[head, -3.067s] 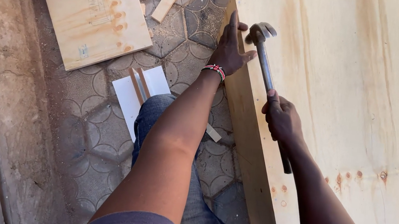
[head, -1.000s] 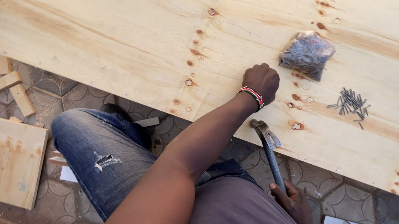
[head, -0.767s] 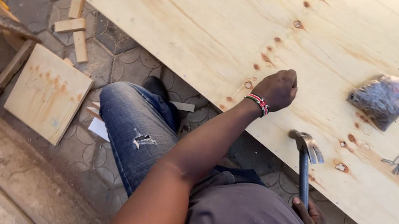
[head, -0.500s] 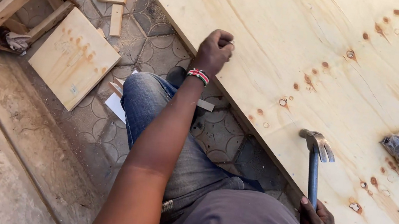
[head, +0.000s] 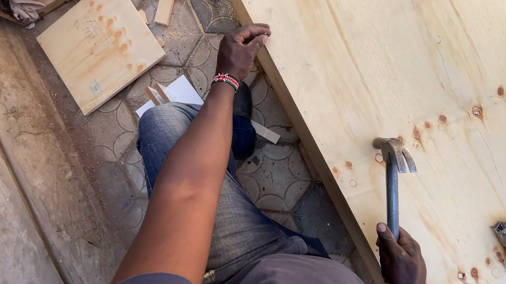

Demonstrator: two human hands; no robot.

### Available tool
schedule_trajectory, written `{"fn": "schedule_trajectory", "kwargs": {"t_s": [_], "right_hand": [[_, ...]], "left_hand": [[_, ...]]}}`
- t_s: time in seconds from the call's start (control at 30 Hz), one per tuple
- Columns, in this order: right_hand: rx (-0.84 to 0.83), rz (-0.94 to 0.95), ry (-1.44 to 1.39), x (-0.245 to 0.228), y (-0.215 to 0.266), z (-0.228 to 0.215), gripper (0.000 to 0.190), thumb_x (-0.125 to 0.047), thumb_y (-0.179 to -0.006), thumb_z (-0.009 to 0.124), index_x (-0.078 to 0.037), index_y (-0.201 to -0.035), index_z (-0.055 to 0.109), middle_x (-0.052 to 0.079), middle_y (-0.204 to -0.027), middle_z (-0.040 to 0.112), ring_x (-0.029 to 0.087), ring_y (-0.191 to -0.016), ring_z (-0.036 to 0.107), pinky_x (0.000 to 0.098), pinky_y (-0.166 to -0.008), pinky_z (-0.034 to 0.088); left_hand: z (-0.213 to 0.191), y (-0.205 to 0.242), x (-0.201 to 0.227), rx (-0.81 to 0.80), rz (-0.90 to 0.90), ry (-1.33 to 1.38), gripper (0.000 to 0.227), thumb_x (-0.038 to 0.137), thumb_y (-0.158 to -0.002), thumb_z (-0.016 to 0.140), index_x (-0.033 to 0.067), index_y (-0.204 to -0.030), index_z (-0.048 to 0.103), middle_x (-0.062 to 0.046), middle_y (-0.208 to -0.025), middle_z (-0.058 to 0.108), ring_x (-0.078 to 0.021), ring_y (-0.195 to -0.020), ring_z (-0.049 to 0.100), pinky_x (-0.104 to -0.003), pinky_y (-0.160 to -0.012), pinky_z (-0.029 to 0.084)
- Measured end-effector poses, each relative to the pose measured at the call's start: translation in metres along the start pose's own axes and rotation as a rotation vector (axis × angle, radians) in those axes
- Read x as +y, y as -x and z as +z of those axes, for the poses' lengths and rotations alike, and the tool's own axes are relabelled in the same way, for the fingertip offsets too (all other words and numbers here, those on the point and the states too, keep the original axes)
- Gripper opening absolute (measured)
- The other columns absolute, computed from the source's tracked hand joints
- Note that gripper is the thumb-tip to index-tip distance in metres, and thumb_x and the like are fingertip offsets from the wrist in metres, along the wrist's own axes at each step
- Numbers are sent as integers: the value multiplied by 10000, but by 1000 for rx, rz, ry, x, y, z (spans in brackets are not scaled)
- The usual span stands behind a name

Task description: Hammering nails into a wooden board to assemble a structure

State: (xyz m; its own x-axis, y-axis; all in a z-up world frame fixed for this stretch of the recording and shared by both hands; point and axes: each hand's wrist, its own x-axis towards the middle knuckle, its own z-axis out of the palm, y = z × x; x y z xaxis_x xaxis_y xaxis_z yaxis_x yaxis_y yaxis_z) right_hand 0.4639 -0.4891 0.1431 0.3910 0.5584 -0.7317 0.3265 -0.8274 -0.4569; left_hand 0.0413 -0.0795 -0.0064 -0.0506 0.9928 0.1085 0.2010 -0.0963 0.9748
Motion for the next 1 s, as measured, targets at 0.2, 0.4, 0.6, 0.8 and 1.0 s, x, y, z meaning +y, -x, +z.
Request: {"fn": "schedule_trajectory", "kwargs": {"t_s": [0.2,0.4,0.6,0.8,1.0], "right_hand": [[-80,-69,-152,-53,7,20,529,-503,-1185,685,-78,-875,626,63,-577,440,231,-426,414,403,-402,338],[-257,-267,-265,-114,-5,44,612,-547,-1245,502,-46,-961,710,35,-609,409,188,-407,377,346,-362,329],[-333,-459,-248,-223,7,55,629,-579,-1240,500,-55,-974,726,44,-610,464,175,-414,427,319,-364,351],[-322,-630,-310,-271,-13,94,620,-501,-1305,547,26,-1055,757,80,-595,455,181,-399,529,307,-398,506],[-347,-498,-248,-274,-43,121,674,-557,-1281,600,27,-978,747,72,-568,454,169,-373,471,328,-329,449]], "left_hand": [[2,2,-7,22,169,-98,145,65,-1055,822,85,-1120,950,-54,-1284,904,-191,-1203,845,-348,-1090,671],[-1,2,-4,19,203,-129,146,90,-1074,813,73,-1140,942,-51,-1287,905,-201,-1194,854,-354,-1089,680],[-1,4,7,35,243,-158,162,70,-1055,783,69,-1106,936,-58,-1248,906,-218,-1152,856,-366,-1039,688],[3,3,-2,28,115,-144,101,150,-1099,864,162,-1156,947,-41,-1297,890,-310,-1266,824,-467,-1187,622],[8,7,6,43,99,-139,133,110,-1100,840,112,-1194,934,-76,-1327,882,-372,-1268,816,-488,-1162,648]]}}
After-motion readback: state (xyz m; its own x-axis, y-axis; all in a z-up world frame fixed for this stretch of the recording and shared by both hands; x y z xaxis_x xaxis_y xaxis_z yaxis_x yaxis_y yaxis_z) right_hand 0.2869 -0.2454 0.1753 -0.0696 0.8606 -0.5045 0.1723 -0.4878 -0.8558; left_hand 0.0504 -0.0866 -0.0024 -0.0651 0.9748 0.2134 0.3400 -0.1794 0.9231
